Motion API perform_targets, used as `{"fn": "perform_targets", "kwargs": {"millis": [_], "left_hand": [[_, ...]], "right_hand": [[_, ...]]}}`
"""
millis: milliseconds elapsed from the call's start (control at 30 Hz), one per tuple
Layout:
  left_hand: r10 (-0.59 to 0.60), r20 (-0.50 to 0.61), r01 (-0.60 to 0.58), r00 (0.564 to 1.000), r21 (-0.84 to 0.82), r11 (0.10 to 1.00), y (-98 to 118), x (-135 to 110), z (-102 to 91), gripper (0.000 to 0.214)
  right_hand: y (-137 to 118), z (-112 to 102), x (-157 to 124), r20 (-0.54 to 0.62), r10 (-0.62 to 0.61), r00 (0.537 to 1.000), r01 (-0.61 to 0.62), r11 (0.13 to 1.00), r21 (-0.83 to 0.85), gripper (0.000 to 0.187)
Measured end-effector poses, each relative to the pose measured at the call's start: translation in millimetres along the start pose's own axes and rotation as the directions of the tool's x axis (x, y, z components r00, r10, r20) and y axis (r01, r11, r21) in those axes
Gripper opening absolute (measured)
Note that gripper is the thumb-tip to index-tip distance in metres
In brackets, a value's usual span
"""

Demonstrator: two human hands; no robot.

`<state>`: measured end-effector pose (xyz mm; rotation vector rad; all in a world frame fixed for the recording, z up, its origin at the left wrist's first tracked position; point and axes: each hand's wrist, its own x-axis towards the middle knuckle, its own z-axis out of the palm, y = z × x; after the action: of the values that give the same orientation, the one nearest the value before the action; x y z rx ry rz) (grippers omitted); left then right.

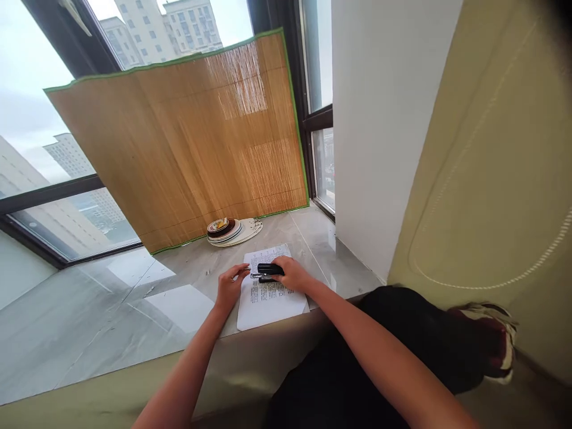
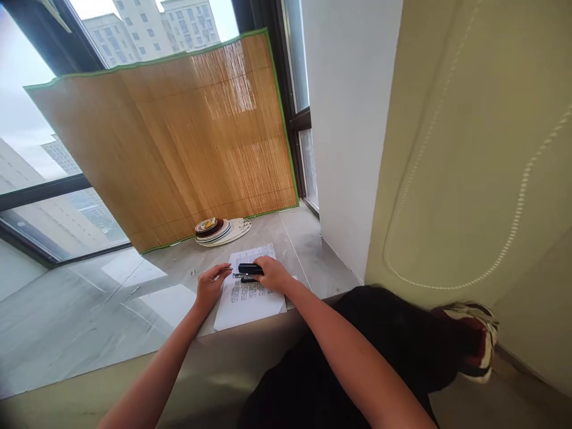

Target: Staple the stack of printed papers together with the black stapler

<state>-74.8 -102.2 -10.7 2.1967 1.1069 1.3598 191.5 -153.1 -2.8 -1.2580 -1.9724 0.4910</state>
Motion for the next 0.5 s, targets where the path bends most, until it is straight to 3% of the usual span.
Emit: {"fn": "perform_targets", "kwargs": {"millis": [100, 300, 500], "left_hand": [[0.032, 0.018, -0.033, 0.999, 0.052, 0.998, 3.2, -0.3, -0.8, 0.02], [0.212, 0.159, -0.232, 0.964, 0.126, 0.964, 1.5, 5.7, 0.4, 0.011], [0.179, 0.267, -0.239, 0.947, 0.213, 0.947, -17.8, 7.4, 9.2, 0.011]], "right_hand": [[0.6, -0.1, -0.5, 0.002, -0.015, 1.0, 0.015, 1.0, -0.005, 0.027], [4.0, 0.7, 1.0, 0.012, -0.043, 0.999, 0.043, 0.999, -0.026, 0.026], [2.6, -0.2, 1.5, 0.005, -0.05, 0.999, 0.05, 0.997, -0.066, 0.025]]}}
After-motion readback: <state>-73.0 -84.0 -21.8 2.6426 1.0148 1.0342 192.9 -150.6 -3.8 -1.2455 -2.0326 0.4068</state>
